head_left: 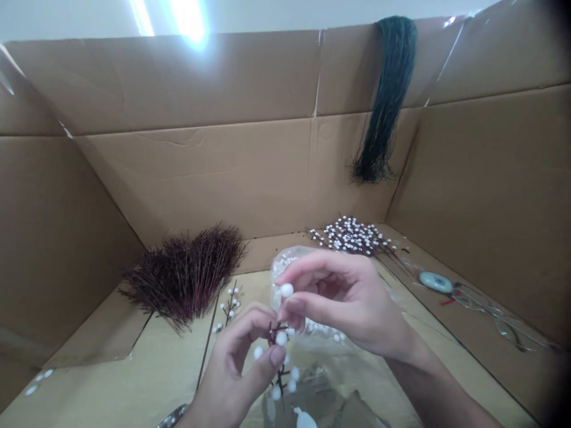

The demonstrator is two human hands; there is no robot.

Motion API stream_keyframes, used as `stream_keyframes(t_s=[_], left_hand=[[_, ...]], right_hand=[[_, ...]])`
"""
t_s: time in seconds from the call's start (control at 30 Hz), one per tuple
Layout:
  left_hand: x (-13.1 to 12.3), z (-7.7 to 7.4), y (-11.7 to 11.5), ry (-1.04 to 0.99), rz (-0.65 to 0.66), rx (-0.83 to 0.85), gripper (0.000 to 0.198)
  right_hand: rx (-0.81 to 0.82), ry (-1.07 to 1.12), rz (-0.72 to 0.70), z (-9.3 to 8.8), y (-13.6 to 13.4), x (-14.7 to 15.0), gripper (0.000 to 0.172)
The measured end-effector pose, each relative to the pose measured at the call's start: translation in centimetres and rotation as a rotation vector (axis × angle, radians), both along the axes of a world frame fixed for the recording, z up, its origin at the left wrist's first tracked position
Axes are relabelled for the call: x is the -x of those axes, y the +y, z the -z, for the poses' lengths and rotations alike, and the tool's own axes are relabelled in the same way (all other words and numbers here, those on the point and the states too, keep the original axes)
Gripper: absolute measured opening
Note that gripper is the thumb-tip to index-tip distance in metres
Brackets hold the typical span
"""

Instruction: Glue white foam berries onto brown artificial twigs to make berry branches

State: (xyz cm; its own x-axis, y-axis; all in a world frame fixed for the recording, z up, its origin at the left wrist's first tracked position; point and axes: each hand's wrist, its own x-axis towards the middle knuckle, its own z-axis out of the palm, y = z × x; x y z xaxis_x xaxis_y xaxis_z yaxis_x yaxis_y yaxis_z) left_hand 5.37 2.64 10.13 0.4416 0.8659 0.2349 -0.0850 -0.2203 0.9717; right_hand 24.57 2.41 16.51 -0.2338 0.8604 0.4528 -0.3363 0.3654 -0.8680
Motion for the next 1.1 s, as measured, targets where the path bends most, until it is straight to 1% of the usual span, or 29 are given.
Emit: stream_keyframes(t_s=[0.1,0.27,0.5,0.67,0.87,0.97,1.1], left_hand=[[0.0,-0.1,0.0,-0.025,0.005,-0.031,0.012],[0.1,-0.2,-0.1,-0.044,-0.027,-0.068,0.011],[0.3,-0.2,-0.4,-0.097,-0.069,-0.135,0.020],[0.5,0.1,-0.3,-0.075,-0.113,-0.165,0.014],[0.6,0.8,0.2,-0.059,-0.094,-0.319,0.005],[0.7,1.0,0.5,0.000,-0.118,-0.376,0.007],[0.8,1.1,0.7,0.027,-0.131,-0.458,0.011]], right_hand=[[-0.003,0.002,0.003,0.0,-0.2,0.0,0.015],[0.002,0.018,-0.004,-0.1,-0.4,0.0,0.014],[0.012,0.033,-0.005,-0.2,-0.6,0.1,0.015],[0.012,0.025,-0.017,-0.1,-0.8,0.3,0.020],[0.027,0.022,-0.027,-0.2,-1.2,0.4,0.021],[0.040,0.025,-0.024,-0.3,-1.3,0.5,0.019],[0.047,0.036,-0.044,-0.1,-1.1,0.5,0.021]])
